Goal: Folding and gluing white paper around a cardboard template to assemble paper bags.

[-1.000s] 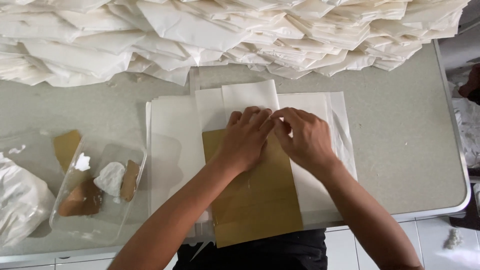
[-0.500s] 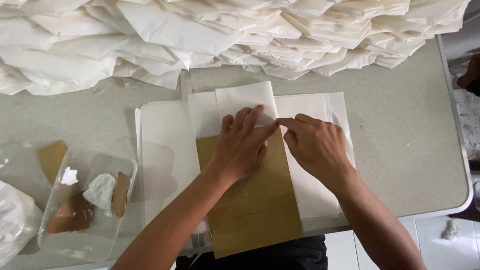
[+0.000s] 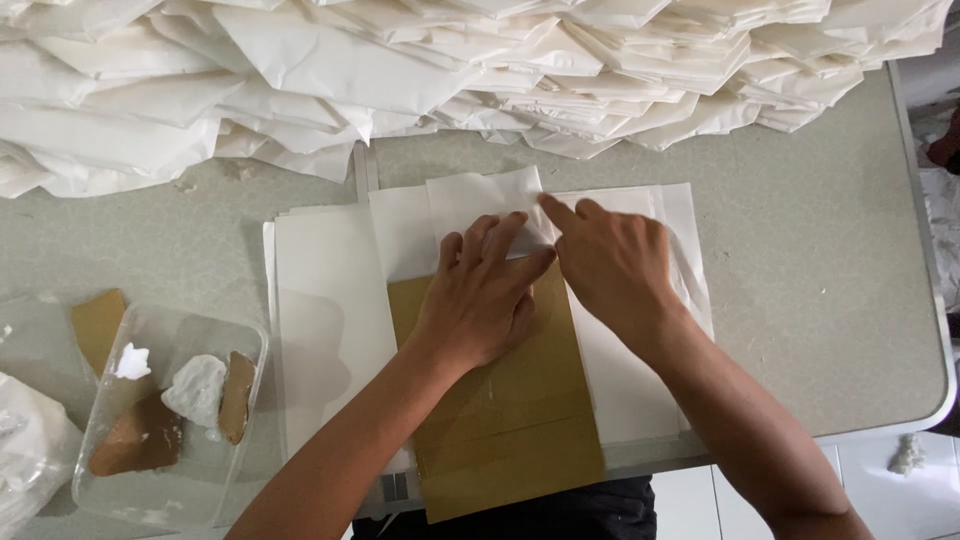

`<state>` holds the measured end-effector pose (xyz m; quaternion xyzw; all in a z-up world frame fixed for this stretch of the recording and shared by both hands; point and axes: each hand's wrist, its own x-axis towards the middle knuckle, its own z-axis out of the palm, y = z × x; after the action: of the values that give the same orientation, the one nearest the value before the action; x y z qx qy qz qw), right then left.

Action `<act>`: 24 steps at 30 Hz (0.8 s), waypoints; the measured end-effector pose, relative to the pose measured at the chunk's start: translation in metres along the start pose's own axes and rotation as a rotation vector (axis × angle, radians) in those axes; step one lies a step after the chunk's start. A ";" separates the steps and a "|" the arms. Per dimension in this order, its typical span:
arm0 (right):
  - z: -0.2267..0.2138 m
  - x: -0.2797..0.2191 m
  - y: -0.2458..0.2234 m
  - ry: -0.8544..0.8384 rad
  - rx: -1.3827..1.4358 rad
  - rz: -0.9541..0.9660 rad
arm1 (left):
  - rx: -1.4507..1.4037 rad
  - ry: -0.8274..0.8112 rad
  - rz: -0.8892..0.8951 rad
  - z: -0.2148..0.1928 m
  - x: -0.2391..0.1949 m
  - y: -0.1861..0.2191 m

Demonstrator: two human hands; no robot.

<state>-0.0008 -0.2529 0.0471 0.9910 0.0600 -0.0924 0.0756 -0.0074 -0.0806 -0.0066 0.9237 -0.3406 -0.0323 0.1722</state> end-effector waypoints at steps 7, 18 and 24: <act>0.004 0.034 0.008 0.060 0.191 0.057 | -0.020 -0.074 -0.005 -0.012 0.001 0.002; 0.012 0.079 0.028 0.042 0.685 -0.102 | 0.013 0.020 0.013 -0.009 -0.001 0.004; 0.005 0.085 0.026 0.009 0.762 -0.188 | 0.058 0.057 0.028 0.010 -0.002 -0.001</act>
<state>0.0843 -0.2705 0.0292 0.9387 0.1124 -0.1102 -0.3066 -0.0106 -0.0815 -0.0168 0.9241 -0.3490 0.0064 0.1553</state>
